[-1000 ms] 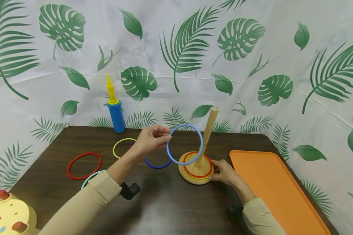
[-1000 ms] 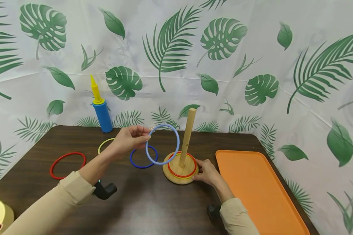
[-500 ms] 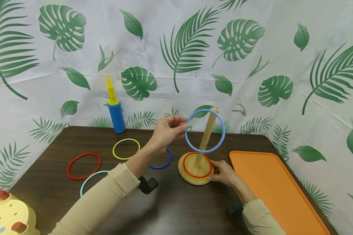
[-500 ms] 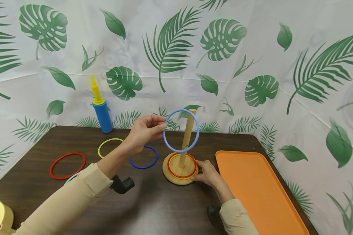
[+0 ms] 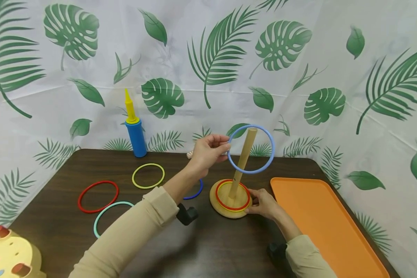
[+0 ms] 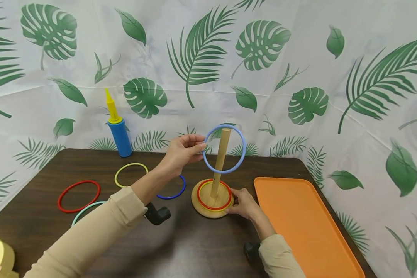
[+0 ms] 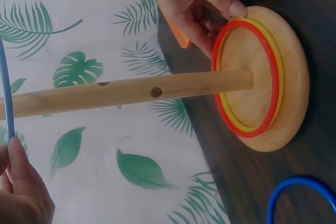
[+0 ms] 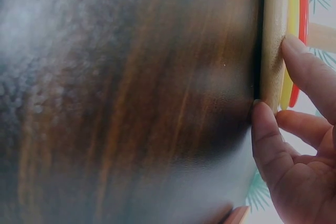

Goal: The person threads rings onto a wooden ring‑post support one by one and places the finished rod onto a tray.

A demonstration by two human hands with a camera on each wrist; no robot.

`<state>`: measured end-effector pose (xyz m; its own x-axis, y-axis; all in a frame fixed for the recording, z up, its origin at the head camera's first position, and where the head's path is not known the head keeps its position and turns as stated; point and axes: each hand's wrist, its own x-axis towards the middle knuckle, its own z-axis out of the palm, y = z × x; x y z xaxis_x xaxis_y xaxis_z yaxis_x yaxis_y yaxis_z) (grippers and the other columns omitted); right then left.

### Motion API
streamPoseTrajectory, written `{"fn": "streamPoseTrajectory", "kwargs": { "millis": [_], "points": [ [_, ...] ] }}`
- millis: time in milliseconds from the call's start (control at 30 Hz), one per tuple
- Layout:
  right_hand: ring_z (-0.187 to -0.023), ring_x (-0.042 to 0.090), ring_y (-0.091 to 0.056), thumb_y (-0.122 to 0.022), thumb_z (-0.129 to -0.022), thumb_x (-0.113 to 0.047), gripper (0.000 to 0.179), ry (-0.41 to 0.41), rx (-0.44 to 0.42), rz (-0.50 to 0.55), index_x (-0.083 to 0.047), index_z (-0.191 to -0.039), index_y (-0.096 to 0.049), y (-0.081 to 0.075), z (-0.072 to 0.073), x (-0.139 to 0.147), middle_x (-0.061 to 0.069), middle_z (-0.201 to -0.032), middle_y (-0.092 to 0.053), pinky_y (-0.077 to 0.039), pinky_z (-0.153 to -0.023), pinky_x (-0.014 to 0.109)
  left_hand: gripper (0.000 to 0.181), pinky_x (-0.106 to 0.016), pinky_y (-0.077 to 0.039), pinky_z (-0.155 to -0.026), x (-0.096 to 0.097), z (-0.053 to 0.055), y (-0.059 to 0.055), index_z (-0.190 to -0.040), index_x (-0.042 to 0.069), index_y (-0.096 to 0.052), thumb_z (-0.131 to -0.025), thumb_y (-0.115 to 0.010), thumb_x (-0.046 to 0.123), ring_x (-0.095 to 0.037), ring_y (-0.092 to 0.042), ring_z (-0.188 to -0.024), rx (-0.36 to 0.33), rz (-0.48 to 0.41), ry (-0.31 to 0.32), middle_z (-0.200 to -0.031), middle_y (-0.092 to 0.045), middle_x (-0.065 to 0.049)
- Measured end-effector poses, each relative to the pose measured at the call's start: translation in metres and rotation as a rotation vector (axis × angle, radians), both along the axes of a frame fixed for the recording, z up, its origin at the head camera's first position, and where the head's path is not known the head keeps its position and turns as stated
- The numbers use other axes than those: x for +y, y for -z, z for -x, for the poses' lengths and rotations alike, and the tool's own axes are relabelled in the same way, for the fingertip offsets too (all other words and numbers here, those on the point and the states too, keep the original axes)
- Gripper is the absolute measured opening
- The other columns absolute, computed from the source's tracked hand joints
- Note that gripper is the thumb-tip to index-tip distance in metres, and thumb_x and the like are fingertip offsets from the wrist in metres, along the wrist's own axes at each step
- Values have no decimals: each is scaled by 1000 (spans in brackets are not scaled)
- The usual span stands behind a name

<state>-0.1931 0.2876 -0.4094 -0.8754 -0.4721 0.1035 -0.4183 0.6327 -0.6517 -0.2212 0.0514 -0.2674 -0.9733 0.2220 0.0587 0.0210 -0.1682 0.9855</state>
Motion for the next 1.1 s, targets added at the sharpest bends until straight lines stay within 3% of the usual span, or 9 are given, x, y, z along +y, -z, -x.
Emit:
{"fn": "streamPoseTrajectory", "kwargs": {
  "millis": [200,400,667,900,1100],
  "points": [
    [-79,29,-68,-78,-72,-2,61,-24,3,20,22,-119,-49,0,0,0,27,-95,-66,-58,-67,33,21,-17,-54,-60,6,5,13,-108,1,-65,-87,-65,4,-9,-59,-74,-34,36,-13,-84,-59,1],
    [-79,28,-68,-79,-72,-2,59,5,-20,26,20,-118,-51,-1,0,-1,25,-94,-66,-58,-67,31,20,-21,-56,-62,5,4,40,-106,2,-67,-86,-67,5,-11,-63,-76,-104,127,-47,-85,-63,-2],
    [-78,31,-67,-80,-68,0,36,59,-2,17,12,-95,-60,-2,-2,-2,20,-87,-60,-58,-67,30,18,-26,-57,-62,-1,6,76,-101,-2,-68,-83,-68,1,-7,-59,-65,-154,233,-90,-81,-65,-3],
    [-78,31,-67,-79,-68,3,35,41,-14,49,13,-96,-61,-2,-1,-1,22,-86,-64,-58,-67,32,17,-34,-58,-70,-3,11,97,-101,-3,-68,-84,-66,1,-11,-63,-67,-192,271,-86,-82,-66,-7],
    [-79,28,-67,-79,-69,2,44,30,-41,49,16,-106,-58,-2,0,0,21,-88,-66,-58,-68,30,14,-30,-58,-62,-2,13,114,-95,-3,-68,-81,-68,-2,-9,-61,-60,-223,299,-120,-76,-65,-5]
  ]
}}
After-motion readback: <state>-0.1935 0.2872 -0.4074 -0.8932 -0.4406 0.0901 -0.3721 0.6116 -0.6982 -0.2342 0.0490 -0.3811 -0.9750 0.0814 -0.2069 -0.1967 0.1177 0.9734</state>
